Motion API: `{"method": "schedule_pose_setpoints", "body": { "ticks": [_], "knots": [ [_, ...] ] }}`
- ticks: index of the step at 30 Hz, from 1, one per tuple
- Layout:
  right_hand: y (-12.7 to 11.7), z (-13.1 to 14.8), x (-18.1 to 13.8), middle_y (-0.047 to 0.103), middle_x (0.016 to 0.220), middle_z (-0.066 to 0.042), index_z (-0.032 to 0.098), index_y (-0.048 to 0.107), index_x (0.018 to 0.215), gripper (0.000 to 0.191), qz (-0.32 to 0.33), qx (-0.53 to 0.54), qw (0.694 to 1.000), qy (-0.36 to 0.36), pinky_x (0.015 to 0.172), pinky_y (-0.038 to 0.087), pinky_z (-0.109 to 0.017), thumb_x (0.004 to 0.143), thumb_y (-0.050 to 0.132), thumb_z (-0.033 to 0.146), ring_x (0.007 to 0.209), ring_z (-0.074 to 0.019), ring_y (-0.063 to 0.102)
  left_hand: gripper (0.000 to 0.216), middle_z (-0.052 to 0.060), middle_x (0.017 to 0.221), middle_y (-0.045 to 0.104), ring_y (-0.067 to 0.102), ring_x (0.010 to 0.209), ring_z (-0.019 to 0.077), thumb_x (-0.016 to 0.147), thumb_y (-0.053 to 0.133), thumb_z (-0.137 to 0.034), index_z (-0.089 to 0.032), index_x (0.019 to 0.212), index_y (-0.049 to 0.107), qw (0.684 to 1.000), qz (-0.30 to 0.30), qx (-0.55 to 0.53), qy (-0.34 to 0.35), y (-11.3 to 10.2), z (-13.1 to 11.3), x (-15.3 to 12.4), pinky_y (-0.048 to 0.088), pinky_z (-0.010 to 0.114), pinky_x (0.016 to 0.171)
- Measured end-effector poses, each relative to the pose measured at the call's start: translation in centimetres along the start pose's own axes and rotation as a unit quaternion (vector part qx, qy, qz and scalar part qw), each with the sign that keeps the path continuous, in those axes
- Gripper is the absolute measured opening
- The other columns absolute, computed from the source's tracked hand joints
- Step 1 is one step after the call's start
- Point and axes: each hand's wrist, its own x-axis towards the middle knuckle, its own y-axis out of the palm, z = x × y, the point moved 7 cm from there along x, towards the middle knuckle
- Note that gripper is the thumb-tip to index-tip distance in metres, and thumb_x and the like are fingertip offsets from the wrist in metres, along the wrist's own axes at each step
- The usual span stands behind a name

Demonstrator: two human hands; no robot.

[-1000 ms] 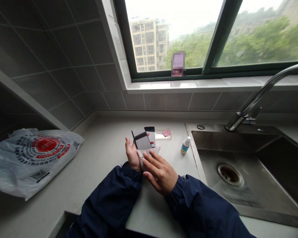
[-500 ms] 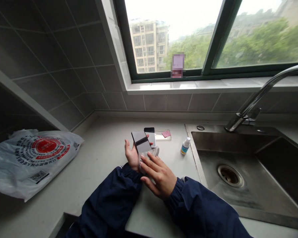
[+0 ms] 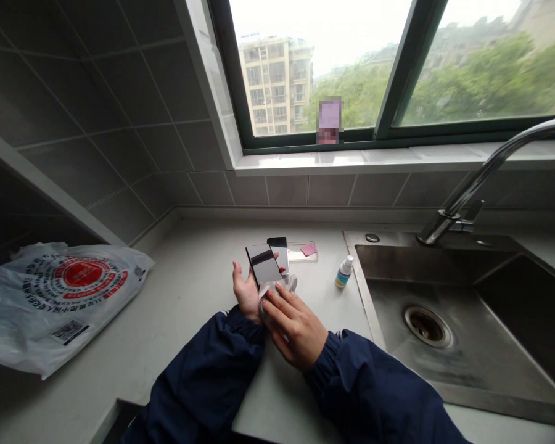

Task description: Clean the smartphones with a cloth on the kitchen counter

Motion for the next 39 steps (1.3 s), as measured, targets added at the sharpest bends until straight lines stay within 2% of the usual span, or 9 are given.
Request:
{"method": "schedule_pose_setpoints", "body": {
  "ticks": [4, 10, 17, 20, 25, 28, 34, 39],
  "knots": [
    [0.1, -0.2, -0.1, 0.047, 0.149, -0.015, 0.011, 0.051, 0.138, 0.046, -0.017, -0.013, 1.0, -0.002, 0.112, 0.043, -0.055, 0.092, 0.049, 0.015, 0.145, -0.0353, 0.03, 0.097, 0.019, 0.092, 0.069, 0.068, 0.079, 0.0321, 0.08, 0.029, -0.083, -0.008, 0.137, 0.051, 1.0, 0.013, -0.014, -0.008, 0.3, 0.4, -0.2, 0.051, 0.053, 0.08],
    [-0.5, -0.3, 0.0, 0.053, 0.144, -0.015, 0.012, 0.055, 0.134, 0.04, -0.062, -0.025, 0.998, 0.0, 0.114, 0.043, -0.05, 0.095, 0.045, 0.012, 0.145, -0.0304, 0.034, 0.091, 0.016, 0.092, 0.069, 0.067, 0.079, 0.0294, 0.08, 0.035, -0.082, -0.011, 0.133, 0.055, 0.999, 0.024, -0.023, -0.007, 0.6, 0.9, -0.4, 0.052, 0.047, 0.079],
    [-0.5, -0.3, 0.0, 0.054, 0.142, -0.018, 0.006, 0.053, 0.135, 0.043, -0.087, -0.043, 0.995, -0.012, 0.116, 0.042, -0.049, 0.093, 0.046, 0.009, 0.145, -0.031, 0.033, 0.086, 0.016, 0.094, 0.07, 0.067, 0.08, 0.0289, 0.083, 0.036, -0.078, -0.009, 0.132, 0.056, 1.0, 0.023, -0.018, -0.005, 1.0, 0.7, -0.5, 0.051, 0.046, 0.082],
    [-0.7, -0.5, -0.1, 0.054, 0.142, -0.017, 0.008, 0.053, 0.136, 0.044, -0.096, -0.048, 0.994, -0.001, 0.113, 0.045, -0.049, 0.092, 0.046, 0.01, 0.144, -0.0307, 0.034, 0.079, 0.018, 0.094, 0.07, 0.068, 0.081, 0.0296, 0.087, 0.036, -0.069, -0.006, 0.132, 0.055, 1.0, 0.021, -0.011, -0.008, 1.1, 0.7, -0.4, 0.05, 0.047, 0.085],
    [-1.1, -0.7, -0.2, 0.056, 0.14, -0.018, 0.006, 0.053, 0.135, 0.045, -0.122, -0.057, 0.991, -0.004, 0.113, 0.046, -0.046, 0.091, 0.046, 0.007, 0.143, -0.0302, 0.037, 0.06, 0.018, 0.103, 0.072, 0.069, 0.095, 0.0288, 0.094, 0.035, -0.046, -0.004, 0.133, 0.055, 1.0, 0.005, -0.002, 0.0, 0.8, 0.9, 0.0, 0.049, 0.045, 0.094],
    [-1.3, -1.1, -0.4, 0.056, 0.14, -0.019, 0.006, 0.049, 0.14, 0.051, -0.142, -0.058, 0.988, 0.004, 0.111, 0.048, -0.045, 0.089, 0.044, 0.005, 0.141, -0.0298, 0.04, 0.054, 0.018, 0.107, 0.072, 0.068, 0.101, 0.0285, 0.094, 0.039, -0.041, -0.005, 0.13, 0.058, 1.0, 0.007, -0.009, 0.004, 1.0, 1.0, 0.1, 0.049, 0.042, 0.096],
    [-1.8, -1.9, -0.7, 0.05, 0.146, -0.018, 0.011, 0.025, 0.156, 0.071, -0.17, -0.052, 0.984, 0.031, 0.11, 0.049, -0.044, 0.087, 0.041, 0.001, 0.139, -0.028, 0.044, 0.041, 0.013, 0.122, 0.068, 0.068, 0.105, 0.0289, 0.093, 0.051, -0.035, -0.014, 0.126, 0.061, 0.999, 0.013, -0.005, 0.052, 1.5, 0.7, 0.0, 0.051, 0.044, 0.095],
    [-2.3, -2.8, -0.8, 0.05, 0.147, -0.015, 0.015, 0.026, 0.156, 0.069, -0.182, -0.013, 0.981, 0.063, 0.109, 0.049, -0.042, 0.09, 0.041, 0.002, 0.136, -0.0275, 0.049, 0.042, 0.012, 0.127, 0.066, 0.065, 0.114, 0.0292, 0.09, 0.06, -0.037, -0.021, 0.128, 0.059, 0.999, 0.014, 0.028, 0.042, 1.3, 0.7, 0.1, 0.056, 0.039, 0.086]
  ]
}}
